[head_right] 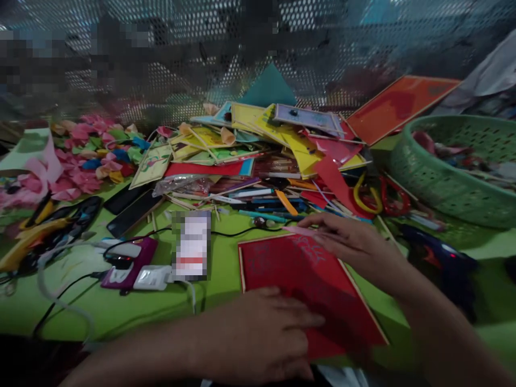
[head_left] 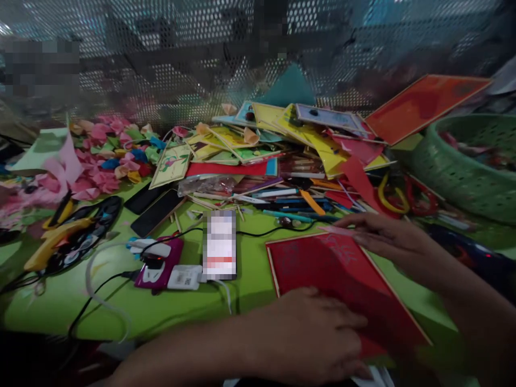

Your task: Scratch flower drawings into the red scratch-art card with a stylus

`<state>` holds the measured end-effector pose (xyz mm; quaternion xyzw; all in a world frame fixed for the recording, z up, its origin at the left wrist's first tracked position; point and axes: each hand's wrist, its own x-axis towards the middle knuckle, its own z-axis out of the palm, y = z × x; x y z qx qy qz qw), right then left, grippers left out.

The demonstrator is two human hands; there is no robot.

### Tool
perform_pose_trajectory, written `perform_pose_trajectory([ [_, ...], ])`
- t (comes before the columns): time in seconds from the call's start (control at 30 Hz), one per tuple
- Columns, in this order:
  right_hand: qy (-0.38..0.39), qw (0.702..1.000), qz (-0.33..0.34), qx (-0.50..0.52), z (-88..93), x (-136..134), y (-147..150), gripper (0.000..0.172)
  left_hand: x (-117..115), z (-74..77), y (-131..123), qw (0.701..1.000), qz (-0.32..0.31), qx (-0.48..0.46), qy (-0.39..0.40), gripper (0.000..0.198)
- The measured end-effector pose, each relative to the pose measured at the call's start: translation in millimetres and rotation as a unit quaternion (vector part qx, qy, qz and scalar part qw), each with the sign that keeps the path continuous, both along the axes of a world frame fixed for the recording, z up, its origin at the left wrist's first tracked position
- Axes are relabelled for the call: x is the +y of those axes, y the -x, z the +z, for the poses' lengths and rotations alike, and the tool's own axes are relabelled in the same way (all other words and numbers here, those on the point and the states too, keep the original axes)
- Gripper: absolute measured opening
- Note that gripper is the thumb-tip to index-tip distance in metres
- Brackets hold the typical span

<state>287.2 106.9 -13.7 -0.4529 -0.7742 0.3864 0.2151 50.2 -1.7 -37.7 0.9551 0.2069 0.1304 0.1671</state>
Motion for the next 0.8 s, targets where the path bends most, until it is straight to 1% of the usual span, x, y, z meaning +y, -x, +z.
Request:
perform_pose_trajectory([
  [0.17,-0.05,0.996,0.052,-0.061,-10.4,-15.7,9.3,0.028,-4.0,0.6,-3.6,0.999,0.006,0.029,0.027,0.041],
  [0.37,-0.05,0.99,0.09,-0.091,-29.5,-27.7,17.4,0.029,-9.2,-7.7,-5.5,0.999,0.019,0.015,0.028,0.038],
  [0.47,-0.057,0.99,0.092,-0.095,-34.0,-29.0,23.9,0.031,-11.8,-11.7,-5.7,0.999,0.021,0.01,0.021,0.037],
  [0.6,-0.071,0.989,0.084,-0.096,-36.4,-28.2,31.3,0.033,-12.0,-13.0,-4.9,1.0,0.02,0.017,0.017,0.041],
  [0.8,-0.077,0.986,0.093,-0.115,-42.5,-27.4,31.9,0.034,-12.4,-13.6,-4.4,1.0,0.016,0.019,0.014,0.041],
])
